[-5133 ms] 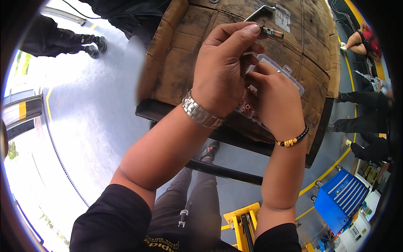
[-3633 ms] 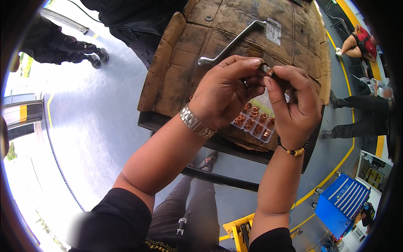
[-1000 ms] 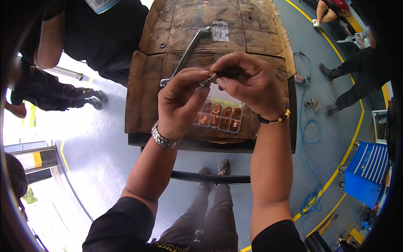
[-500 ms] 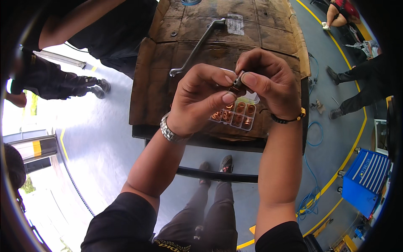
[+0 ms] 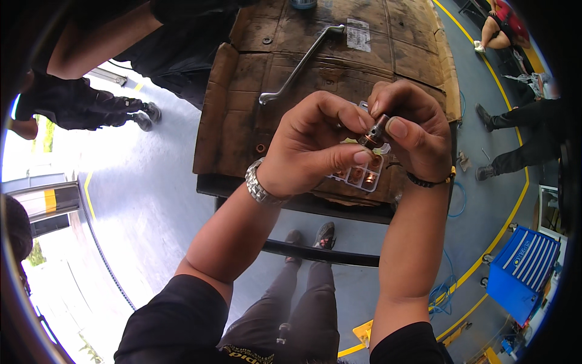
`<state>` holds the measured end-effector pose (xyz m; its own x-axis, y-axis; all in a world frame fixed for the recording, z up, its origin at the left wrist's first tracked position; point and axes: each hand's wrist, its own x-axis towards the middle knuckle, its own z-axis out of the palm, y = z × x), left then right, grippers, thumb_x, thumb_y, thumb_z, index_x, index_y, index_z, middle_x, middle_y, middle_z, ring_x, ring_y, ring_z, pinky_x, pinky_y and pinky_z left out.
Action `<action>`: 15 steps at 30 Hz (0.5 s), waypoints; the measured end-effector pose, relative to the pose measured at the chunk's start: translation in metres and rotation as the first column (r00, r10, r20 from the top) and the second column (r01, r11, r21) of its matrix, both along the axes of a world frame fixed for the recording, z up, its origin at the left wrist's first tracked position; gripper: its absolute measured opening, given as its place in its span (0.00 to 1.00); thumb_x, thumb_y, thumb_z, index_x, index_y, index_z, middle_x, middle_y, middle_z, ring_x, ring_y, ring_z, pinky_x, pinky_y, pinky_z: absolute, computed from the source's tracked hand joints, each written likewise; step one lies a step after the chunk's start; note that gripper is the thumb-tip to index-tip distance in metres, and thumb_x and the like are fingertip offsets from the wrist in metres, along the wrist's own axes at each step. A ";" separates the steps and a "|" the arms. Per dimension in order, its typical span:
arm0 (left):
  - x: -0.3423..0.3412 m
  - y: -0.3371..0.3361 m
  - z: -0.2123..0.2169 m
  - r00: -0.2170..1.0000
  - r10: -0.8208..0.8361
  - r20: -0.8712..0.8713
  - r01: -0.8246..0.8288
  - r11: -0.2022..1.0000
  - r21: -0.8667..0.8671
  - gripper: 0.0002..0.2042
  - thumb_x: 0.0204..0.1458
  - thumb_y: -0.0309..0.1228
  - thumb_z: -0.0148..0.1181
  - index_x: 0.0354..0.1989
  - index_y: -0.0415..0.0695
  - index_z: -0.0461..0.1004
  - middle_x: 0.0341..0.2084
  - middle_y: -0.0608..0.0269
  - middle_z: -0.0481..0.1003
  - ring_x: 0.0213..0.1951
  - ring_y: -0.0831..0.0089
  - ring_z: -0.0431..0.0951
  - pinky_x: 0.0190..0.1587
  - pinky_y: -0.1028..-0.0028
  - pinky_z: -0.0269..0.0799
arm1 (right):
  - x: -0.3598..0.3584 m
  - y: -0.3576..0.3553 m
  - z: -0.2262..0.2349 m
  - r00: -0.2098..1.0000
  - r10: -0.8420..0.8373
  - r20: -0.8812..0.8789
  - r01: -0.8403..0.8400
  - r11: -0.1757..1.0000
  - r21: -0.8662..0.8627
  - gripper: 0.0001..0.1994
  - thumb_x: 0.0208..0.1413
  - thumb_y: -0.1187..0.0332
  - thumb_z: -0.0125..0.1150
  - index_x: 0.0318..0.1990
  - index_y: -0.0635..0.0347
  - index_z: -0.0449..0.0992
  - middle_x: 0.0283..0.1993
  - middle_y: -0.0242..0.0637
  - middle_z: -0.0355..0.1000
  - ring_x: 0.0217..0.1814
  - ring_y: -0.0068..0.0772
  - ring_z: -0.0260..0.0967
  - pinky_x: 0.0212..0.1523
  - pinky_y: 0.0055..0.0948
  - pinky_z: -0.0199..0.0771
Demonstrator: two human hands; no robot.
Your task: The person moves a tool cart to a work area, opens a small parts box, and selects copper washers and a bolt. They assemble the washer onto the bolt and hand it to a coworker who installs it under a lifted vehicle.
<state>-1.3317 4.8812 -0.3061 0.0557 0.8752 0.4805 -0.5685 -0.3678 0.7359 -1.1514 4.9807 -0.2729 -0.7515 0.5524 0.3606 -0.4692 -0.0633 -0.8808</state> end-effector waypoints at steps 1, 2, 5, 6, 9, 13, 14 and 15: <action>-0.001 0.001 -0.001 1.000 -0.004 -0.018 0.004 1.000 0.002 0.15 0.57 0.19 0.67 0.50 0.42 0.70 0.47 0.54 0.79 0.53 0.67 0.81 0.58 0.61 0.78 | 0.000 0.000 0.000 1.000 0.002 -0.002 -0.002 1.000 0.002 0.13 0.61 0.67 0.67 0.47 0.67 0.77 0.42 0.32 0.76 0.44 0.20 0.72 0.47 0.22 0.72; -0.001 0.000 0.000 1.000 -0.009 -0.013 0.008 1.000 -0.008 0.16 0.57 0.19 0.66 0.50 0.42 0.70 0.47 0.54 0.79 0.53 0.66 0.81 0.59 0.61 0.78 | -0.001 0.000 0.000 1.000 0.000 -0.007 0.000 1.000 -0.003 0.12 0.61 0.67 0.67 0.47 0.67 0.77 0.41 0.32 0.76 0.44 0.20 0.72 0.46 0.22 0.72; 0.001 0.000 0.001 1.000 -0.023 0.016 0.024 0.999 -0.024 0.16 0.56 0.17 0.67 0.50 0.41 0.70 0.47 0.55 0.79 0.52 0.68 0.81 0.57 0.64 0.79 | -0.001 0.000 -0.002 1.000 -0.011 -0.011 0.011 1.000 -0.016 0.12 0.61 0.67 0.68 0.46 0.66 0.77 0.40 0.31 0.75 0.42 0.19 0.72 0.44 0.21 0.72; 0.003 0.000 0.003 0.999 -0.024 0.030 0.024 0.999 -0.021 0.16 0.56 0.16 0.67 0.50 0.40 0.71 0.47 0.57 0.78 0.51 0.71 0.81 0.55 0.67 0.81 | -0.001 -0.001 -0.002 1.000 -0.012 -0.009 0.011 1.000 -0.020 0.12 0.61 0.67 0.68 0.46 0.66 0.77 0.40 0.31 0.75 0.42 0.18 0.72 0.44 0.20 0.72; 0.003 0.000 0.004 0.998 -0.043 0.054 0.044 0.999 -0.017 0.17 0.55 0.14 0.67 0.50 0.39 0.71 0.46 0.58 0.78 0.49 0.73 0.81 0.53 0.70 0.82 | -0.002 -0.002 -0.002 1.000 -0.010 -0.013 0.010 0.999 -0.040 0.13 0.61 0.65 0.70 0.45 0.65 0.77 0.40 0.30 0.75 0.41 0.17 0.71 0.43 0.19 0.72; 0.005 0.000 0.004 1.000 -0.003 0.021 0.003 1.000 0.001 0.16 0.55 0.13 0.66 0.50 0.38 0.71 0.46 0.58 0.78 0.48 0.73 0.81 0.51 0.70 0.83 | -0.003 -0.003 -0.002 1.000 -0.022 -0.008 0.022 0.998 -0.054 0.14 0.62 0.64 0.70 0.46 0.64 0.77 0.40 0.29 0.75 0.40 0.15 0.71 0.41 0.18 0.72; 0.005 0.001 0.003 1.000 0.014 0.004 -0.015 1.000 0.020 0.16 0.55 0.13 0.66 0.50 0.38 0.71 0.46 0.58 0.77 0.47 0.73 0.81 0.50 0.71 0.83 | -0.003 -0.002 -0.002 1.000 -0.020 -0.007 0.020 0.998 -0.056 0.13 0.62 0.64 0.70 0.46 0.64 0.77 0.39 0.29 0.75 0.40 0.15 0.71 0.41 0.18 0.72; 0.005 0.002 0.002 0.999 0.033 -0.012 -0.033 0.999 0.040 0.16 0.55 0.13 0.66 0.50 0.38 0.71 0.47 0.58 0.77 0.47 0.73 0.81 0.50 0.71 0.83 | -0.003 -0.002 -0.003 1.000 -0.017 -0.006 0.017 0.998 -0.058 0.13 0.62 0.65 0.70 0.46 0.64 0.77 0.39 0.29 0.75 0.40 0.15 0.71 0.41 0.18 0.72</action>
<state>-1.3268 4.8830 -0.3040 0.0333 0.8570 0.5142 -0.5466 -0.4151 0.7273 -1.1542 4.9784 -0.2758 -0.7396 0.5852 0.3325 -0.4764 -0.1062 -0.8728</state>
